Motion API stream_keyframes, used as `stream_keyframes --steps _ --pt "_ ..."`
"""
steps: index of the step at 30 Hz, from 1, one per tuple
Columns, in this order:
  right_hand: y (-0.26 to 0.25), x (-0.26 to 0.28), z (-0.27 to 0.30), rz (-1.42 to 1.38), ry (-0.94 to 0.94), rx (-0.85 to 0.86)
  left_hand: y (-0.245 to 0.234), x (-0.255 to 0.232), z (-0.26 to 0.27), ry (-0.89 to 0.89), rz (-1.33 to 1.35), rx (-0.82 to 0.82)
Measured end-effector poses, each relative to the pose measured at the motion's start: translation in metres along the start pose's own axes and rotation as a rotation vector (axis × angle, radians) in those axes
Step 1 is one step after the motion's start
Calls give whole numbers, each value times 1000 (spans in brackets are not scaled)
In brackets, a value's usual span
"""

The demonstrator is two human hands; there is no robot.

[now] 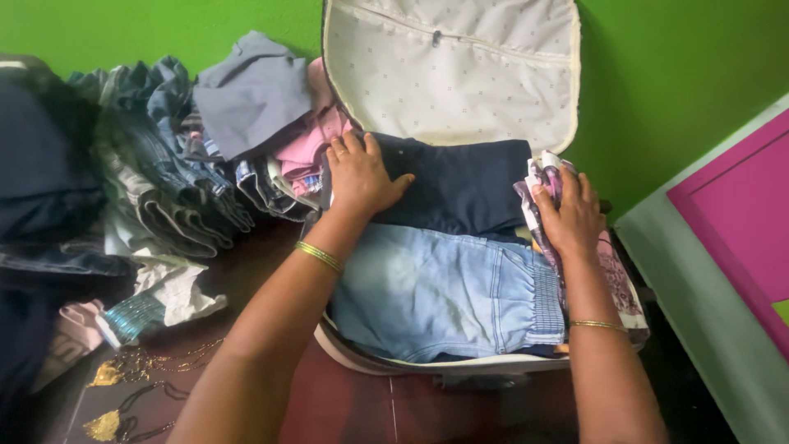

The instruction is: The person folds various garments, including jeans and shirts, and places them into an open suitcase. They repeatedly pick up items from a pile on a table, fold them, and arrange them inside the luggage.

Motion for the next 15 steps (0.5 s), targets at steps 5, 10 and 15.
stream_keyframes --steps 5,10,15 --pt "-23 41 -9 259 122 221 -2 -2 3 -3 -21 -19" --pt "-6 104 -12 260 -218 241 -2 -4 6 -12 -57 -30" --pt "25 123 -12 433 -298 220 -6 -3 9 -30 -47 6"
Point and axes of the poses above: each hand's wrist, its own z-axis away from the middle knuckle, its own y-axis out of the palm, x = y × z, the point moved 4 cm from there along -z, towards the middle knuckle, and after that the axes turned 7 degrees about -z, right-handed, at the moved point
